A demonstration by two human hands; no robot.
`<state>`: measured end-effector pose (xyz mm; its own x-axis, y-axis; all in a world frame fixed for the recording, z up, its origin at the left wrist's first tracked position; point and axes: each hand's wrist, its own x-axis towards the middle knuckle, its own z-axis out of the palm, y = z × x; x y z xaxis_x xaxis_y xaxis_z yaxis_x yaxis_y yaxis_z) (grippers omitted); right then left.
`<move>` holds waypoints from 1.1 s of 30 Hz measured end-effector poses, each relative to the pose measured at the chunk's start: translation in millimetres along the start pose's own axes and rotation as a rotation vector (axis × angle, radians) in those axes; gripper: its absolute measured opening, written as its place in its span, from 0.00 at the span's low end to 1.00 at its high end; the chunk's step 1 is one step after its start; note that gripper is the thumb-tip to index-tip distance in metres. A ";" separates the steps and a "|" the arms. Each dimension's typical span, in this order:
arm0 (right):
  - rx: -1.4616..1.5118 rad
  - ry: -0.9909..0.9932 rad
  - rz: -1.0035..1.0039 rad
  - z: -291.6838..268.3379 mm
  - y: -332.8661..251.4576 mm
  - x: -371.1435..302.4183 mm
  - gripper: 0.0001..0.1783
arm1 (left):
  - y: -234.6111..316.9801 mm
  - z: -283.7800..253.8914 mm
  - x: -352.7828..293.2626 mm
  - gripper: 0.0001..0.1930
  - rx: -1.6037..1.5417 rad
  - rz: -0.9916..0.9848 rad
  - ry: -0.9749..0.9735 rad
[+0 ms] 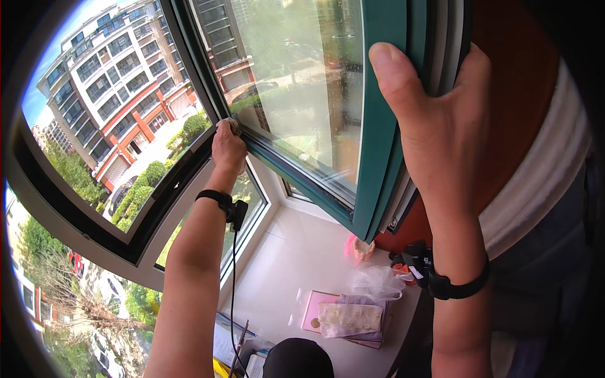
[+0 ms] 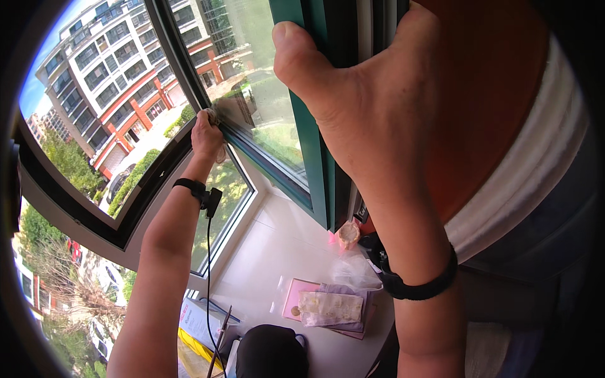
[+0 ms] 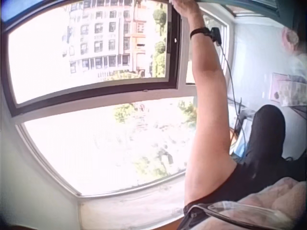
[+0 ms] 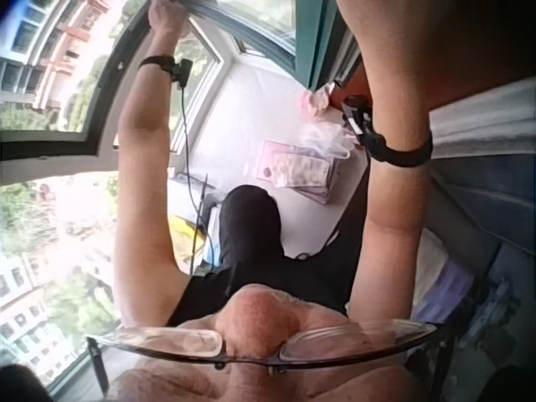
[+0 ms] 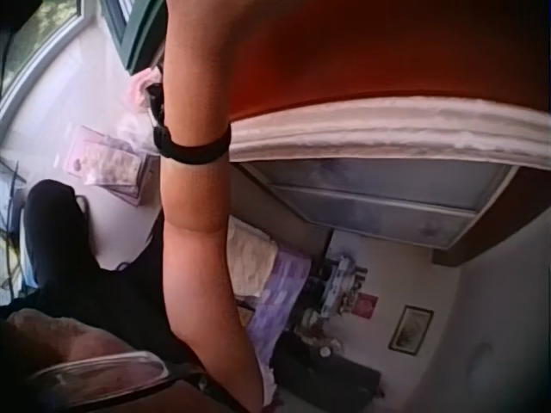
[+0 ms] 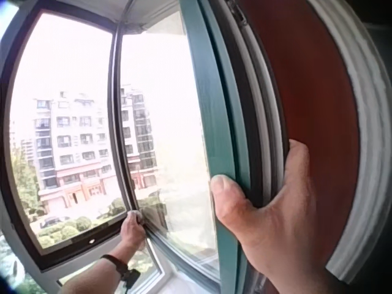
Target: The person cleans a window and its frame using a cloth, wiping the glass and the inner edges of the frame.
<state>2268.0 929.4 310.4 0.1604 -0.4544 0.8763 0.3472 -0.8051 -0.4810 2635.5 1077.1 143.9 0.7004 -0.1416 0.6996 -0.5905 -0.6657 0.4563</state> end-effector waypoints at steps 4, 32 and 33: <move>-0.055 0.015 -0.017 -3.2 -11.3 -4.3 0.46 | 9.9 -11.5 -13.4 0.07 0.026 0.004 -0.028; -0.096 0.028 0.042 0.2 11.3 -3.3 0.49 | 149.5 -186.6 -198.6 0.13 -1.071 -0.303 -0.970; -0.100 0.030 0.043 0.0 12.0 -3.5 0.51 | 141.6 -188.2 -201.5 0.14 -1.112 -0.381 -0.928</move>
<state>2271.6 921.3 301.6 0.1447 -0.4996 0.8541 0.2463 -0.8178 -0.5201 2335.3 1149.3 171.1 0.6252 -0.7788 0.0516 -0.0153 0.0539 0.9984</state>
